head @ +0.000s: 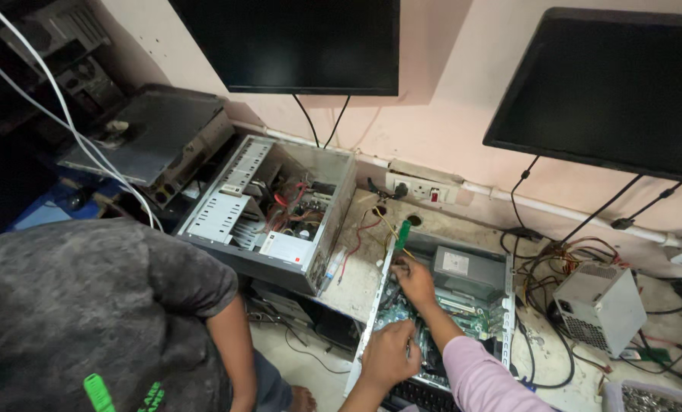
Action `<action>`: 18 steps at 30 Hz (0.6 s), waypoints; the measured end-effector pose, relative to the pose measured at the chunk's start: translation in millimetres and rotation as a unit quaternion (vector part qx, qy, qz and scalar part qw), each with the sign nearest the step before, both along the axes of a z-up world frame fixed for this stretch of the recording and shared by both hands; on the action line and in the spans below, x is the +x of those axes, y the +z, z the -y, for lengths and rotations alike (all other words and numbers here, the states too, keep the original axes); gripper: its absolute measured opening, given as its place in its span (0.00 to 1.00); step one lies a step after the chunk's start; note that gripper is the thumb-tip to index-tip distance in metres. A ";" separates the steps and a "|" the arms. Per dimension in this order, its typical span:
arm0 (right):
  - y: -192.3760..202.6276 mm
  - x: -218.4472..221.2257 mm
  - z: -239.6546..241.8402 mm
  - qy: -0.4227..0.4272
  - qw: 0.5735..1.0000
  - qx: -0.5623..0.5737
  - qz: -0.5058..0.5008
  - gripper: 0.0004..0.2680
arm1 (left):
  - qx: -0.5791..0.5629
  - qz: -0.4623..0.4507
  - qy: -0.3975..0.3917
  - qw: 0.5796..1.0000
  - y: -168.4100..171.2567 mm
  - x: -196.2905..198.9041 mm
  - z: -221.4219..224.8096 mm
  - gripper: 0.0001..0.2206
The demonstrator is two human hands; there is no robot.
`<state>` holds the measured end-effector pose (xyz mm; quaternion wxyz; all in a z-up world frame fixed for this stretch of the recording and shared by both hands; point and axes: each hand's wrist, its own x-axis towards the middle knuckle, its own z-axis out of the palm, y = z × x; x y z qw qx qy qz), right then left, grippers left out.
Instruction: The person selects screws from a container and uses a screwdriver to tighten them into a computer case on a workbench. The person handles the screwdriver and screws to secure components inside the open case.
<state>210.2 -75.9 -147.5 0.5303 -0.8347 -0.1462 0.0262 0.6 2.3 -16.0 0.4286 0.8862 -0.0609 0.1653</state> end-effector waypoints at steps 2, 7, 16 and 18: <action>4.8 4.7 -0.3 -0.001 0.998 -0.022 0.054 0.11 | 0.002 -0.008 -0.002 1.000 1.2 0.8 -0.8 0.06; 21.9 1.9 4.8 0.007 0.997 -0.040 0.058 0.08 | 0.004 0.003 -0.001 1.000 3.5 -0.7 -0.2 0.05; 56.3 -12.3 21.3 0.004 0.990 -0.052 0.129 0.06 | 0.014 0.009 -0.001 1.000 6.8 0.6 0.2 0.05; 61.3 -16.0 23.8 0.002 0.990 -0.066 0.124 0.06 | 0.014 0.017 0.000 1.000 8.0 0.0 0.0 0.05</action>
